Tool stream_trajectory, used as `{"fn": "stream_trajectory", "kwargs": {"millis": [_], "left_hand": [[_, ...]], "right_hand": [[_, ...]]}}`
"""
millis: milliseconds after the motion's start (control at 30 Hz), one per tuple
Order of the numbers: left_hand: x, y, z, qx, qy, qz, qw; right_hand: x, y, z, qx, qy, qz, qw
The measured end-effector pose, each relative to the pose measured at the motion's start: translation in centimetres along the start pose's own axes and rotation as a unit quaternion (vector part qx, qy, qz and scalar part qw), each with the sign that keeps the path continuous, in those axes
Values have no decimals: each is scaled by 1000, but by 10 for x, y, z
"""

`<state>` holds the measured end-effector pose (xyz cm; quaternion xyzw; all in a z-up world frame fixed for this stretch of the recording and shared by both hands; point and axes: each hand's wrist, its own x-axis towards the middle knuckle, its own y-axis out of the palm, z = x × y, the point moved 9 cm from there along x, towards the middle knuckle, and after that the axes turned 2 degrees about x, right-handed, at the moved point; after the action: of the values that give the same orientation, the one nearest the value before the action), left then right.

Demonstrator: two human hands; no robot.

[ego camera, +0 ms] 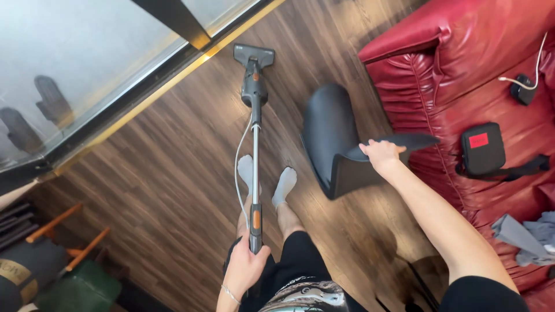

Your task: Vacuuming the floor of a hotel room.

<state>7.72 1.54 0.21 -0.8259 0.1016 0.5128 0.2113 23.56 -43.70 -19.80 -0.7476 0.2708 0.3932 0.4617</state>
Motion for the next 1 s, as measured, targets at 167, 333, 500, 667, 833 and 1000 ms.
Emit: {"fn": "stream_trajectory", "kwargs": {"millis": [167, 333, 500, 667, 833, 1000], "left_hand": [[-28, 20, -6, 11, 0, 25, 1000], [-42, 40, -15, 71, -20, 52, 996], [-54, 59, -38, 107, -36, 63, 992], [-65, 77, -43, 152, -32, 87, 984], [-70, 103, -47, 176, -35, 111, 978], [-43, 114, -67, 210, 115, 49, 970]], "right_hand": [[-19, 133, -25, 95, 76, 124, 985], [-15, 206, -47, 142, 104, 122, 977], [-29, 238, -80, 98, 152, 5, 984], [-72, 161, -83, 114, 183, -114, 970], [-74, 142, -64, 243, 185, -204, 930], [-88, 104, -17, 427, 153, -151, 879]]}}
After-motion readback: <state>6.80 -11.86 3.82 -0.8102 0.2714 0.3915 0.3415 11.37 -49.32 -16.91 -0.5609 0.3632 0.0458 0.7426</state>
